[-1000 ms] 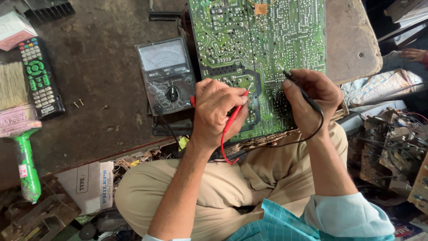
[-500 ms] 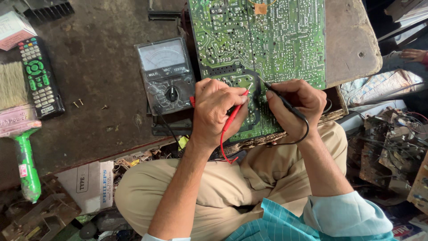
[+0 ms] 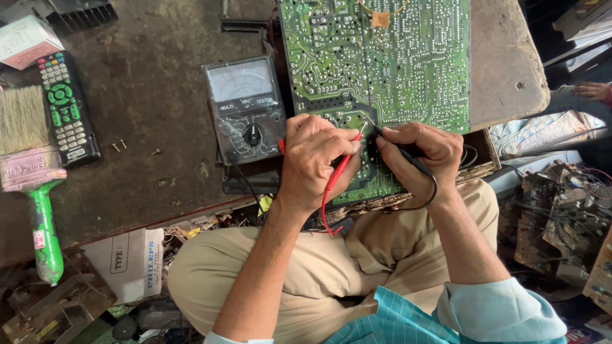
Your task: The person uses a multimeter to test various points on a green circuit board. They hold the red and black probes and touch them to different solder points and traces across the board's surface.
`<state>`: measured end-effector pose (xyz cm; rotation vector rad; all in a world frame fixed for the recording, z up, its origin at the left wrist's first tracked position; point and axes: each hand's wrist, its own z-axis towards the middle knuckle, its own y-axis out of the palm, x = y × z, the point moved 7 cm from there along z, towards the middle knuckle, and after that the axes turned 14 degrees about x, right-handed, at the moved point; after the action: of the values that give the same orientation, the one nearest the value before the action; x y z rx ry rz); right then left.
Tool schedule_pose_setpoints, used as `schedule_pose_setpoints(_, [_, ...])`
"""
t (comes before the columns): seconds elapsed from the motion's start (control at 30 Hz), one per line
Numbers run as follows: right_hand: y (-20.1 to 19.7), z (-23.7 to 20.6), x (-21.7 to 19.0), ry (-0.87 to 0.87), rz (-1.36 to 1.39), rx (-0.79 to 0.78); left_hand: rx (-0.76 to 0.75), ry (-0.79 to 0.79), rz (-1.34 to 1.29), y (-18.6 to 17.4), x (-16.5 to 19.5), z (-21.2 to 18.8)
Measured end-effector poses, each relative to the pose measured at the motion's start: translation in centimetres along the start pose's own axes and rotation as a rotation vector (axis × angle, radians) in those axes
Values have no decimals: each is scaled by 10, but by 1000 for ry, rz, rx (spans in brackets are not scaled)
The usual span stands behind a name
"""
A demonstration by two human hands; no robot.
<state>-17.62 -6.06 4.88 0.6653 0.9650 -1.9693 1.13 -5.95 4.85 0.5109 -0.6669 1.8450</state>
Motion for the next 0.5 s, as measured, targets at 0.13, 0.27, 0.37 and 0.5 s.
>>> schedule_pose_setpoints(0.13, [0, -1, 1, -5, -3, -16, 6, -5, -6, 0, -1, 0])
schedule_pose_setpoints(0.27, [-1, -1, 2, -29, -13, -13, 8, 2, -1, 1, -1, 0])
schedule_pose_setpoints(0.37, [-1, -1, 5, -19, 4, -16, 11, 6, 10, 2, -1, -1])
schedule_pose_setpoints(0.5, [-1, -2, 7, -27, -18, -8, 24, 5, -3, 2, -1, -1])
